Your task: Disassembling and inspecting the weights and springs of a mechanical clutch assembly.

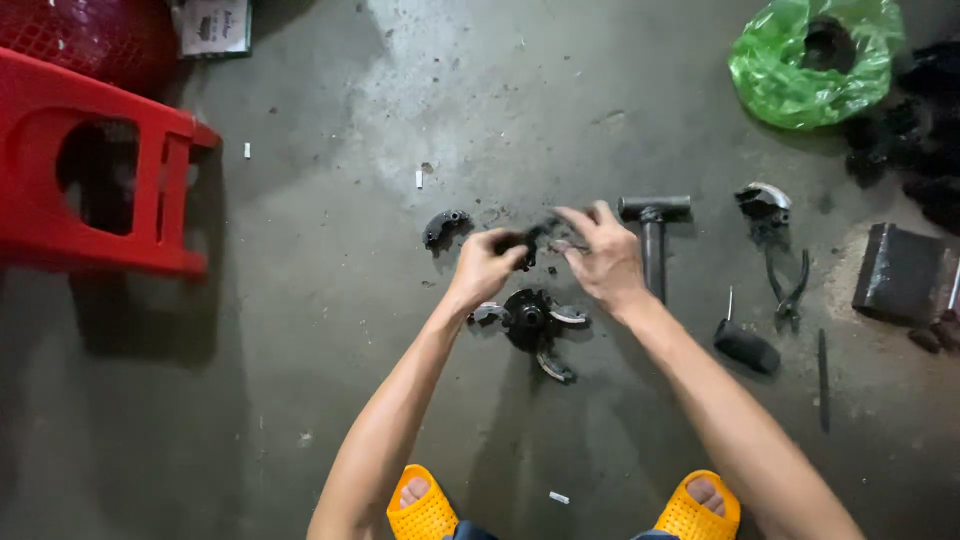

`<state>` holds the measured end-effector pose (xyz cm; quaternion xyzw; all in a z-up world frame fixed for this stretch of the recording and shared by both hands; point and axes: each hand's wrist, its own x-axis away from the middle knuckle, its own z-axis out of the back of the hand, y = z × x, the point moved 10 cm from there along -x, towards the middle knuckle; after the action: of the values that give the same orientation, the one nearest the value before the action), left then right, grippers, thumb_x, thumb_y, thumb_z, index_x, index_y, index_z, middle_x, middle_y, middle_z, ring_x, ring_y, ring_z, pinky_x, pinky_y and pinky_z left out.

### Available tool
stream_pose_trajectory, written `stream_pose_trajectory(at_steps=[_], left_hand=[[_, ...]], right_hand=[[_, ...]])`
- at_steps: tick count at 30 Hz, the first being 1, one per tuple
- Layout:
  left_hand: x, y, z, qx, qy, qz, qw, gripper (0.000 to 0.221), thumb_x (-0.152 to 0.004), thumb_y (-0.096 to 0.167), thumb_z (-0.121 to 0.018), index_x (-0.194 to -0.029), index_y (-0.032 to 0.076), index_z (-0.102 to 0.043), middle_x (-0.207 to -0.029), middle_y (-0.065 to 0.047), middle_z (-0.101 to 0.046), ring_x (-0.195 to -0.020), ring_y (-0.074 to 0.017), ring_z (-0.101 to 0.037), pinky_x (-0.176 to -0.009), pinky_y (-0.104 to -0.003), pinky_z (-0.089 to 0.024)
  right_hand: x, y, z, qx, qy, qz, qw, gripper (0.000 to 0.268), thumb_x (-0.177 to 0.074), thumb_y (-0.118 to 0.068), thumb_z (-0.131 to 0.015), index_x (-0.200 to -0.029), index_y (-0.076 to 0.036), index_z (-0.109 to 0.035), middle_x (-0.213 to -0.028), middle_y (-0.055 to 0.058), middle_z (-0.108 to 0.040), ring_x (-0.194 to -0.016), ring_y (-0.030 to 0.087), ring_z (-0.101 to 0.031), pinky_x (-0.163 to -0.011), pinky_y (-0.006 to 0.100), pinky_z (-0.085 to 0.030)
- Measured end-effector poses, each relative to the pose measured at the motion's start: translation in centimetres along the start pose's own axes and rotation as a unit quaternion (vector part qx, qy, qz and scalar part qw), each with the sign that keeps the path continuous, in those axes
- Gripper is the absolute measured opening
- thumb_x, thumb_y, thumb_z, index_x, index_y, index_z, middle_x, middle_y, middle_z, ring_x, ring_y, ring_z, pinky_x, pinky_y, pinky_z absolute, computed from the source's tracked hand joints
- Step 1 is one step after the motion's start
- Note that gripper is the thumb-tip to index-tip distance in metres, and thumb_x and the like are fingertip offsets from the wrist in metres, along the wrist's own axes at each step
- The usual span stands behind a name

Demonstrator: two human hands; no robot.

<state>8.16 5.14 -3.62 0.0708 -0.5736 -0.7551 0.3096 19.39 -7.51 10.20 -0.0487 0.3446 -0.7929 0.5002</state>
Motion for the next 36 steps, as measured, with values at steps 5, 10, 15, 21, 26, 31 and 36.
stream_pose_trajectory(at_steps=[5,10,15,21,26,31,36], left_hand=[[1.7,-5.0,-0.5,0.364,0.035,0.054,0.929,0.035,-0.096,0.01,-0.069,-0.126,-0.009,-0.065,-0.116,-0.017,-0.073,-0.102,-0.0237,-0.072,-0.091,-0.037,-0.061],[3.0,-4.0,-1.3,0.469,0.006,0.036,0.882,0.038,-0.098,0.009,-0.067,-0.13,-0.01,-0.058,-0.121,-0.016,-0.069,-0.105,-0.0266,-0.071,-0.093,-0.042,-0.061],[3.6,-2.5,-1.7,0.48,-0.024,0.036,0.876,0.039,-0.098,0.01,-0.067,-0.131,-0.009,-0.059,-0.124,-0.017,-0.068,-0.109,-0.0253,-0.071,-0.096,-0.04,-0.061],[4.0,-3.4,-2.7,0.459,-0.014,0.058,0.886,0.037,-0.096,0.011,-0.072,-0.127,-0.007,-0.064,-0.114,-0.013,-0.072,-0.099,-0.0211,-0.072,-0.088,-0.033,-0.059],[4.1,-4.1,-2.2,0.365,0.06,0.044,0.928,0.034,-0.09,0.008,-0.076,-0.12,-0.008,-0.068,-0.106,-0.01,-0.075,-0.092,-0.0158,-0.071,-0.082,-0.03,-0.06],[3.7,-8.2,-1.3,0.328,0.117,0.044,0.936,0.036,-0.092,0.006,-0.078,-0.124,-0.008,-0.069,-0.11,-0.013,-0.074,-0.094,-0.0167,-0.07,-0.085,-0.032,-0.059],[5.1,-7.0,0.9,0.516,0.094,0.013,0.851,0.052,-0.095,0.0,-0.069,-0.143,0.002,-0.052,-0.127,-0.013,-0.065,-0.112,-0.0241,-0.068,-0.097,-0.046,-0.061]], right_hand=[[4.0,7.7,-9.0,-0.367,-0.098,-0.217,0.899,0.026,-0.09,-0.018,-0.077,-0.112,-0.002,-0.077,-0.102,0.005,-0.078,-0.093,0.012,-0.07,-0.082,0.026,-0.057],[4.9,6.6,-9.7,-0.412,-0.146,-0.236,0.868,0.025,-0.09,-0.017,-0.078,-0.109,-0.002,-0.078,-0.096,-0.001,-0.077,-0.087,0.005,-0.067,-0.078,0.021,-0.054],[6.0,7.0,-10.3,-0.479,-0.175,-0.315,0.801,0.022,-0.088,-0.014,-0.079,-0.105,0.0,-0.076,-0.08,-0.006,-0.066,-0.064,0.002,-0.05,-0.055,0.021,-0.038],[6.7,6.9,-10.1,-0.517,-0.183,-0.329,0.769,0.021,-0.089,-0.014,-0.078,-0.105,-0.001,-0.075,-0.071,-0.005,-0.059,-0.056,0.005,-0.043,-0.048,0.024,-0.031],[6.2,6.9,-11.0,-0.484,-0.196,-0.266,0.81,0.022,-0.088,-0.012,-0.08,-0.106,-0.001,-0.077,-0.079,-0.005,-0.065,-0.067,0.003,-0.054,-0.06,0.021,-0.042],[5.7,10.4,-11.9,-0.463,-0.134,-0.342,0.806,0.024,-0.087,-0.012,-0.078,-0.11,-0.006,-0.08,-0.077,-0.002,-0.064,-0.061,0.008,-0.047,-0.053,0.026,-0.035],[5.1,17.9,-12.3,-0.129,-0.087,-0.324,0.933,0.027,-0.08,-0.018,-0.08,-0.103,-0.003,-0.08,-0.092,0.011,-0.079,-0.079,0.013,-0.072,-0.074,0.03,-0.055]])
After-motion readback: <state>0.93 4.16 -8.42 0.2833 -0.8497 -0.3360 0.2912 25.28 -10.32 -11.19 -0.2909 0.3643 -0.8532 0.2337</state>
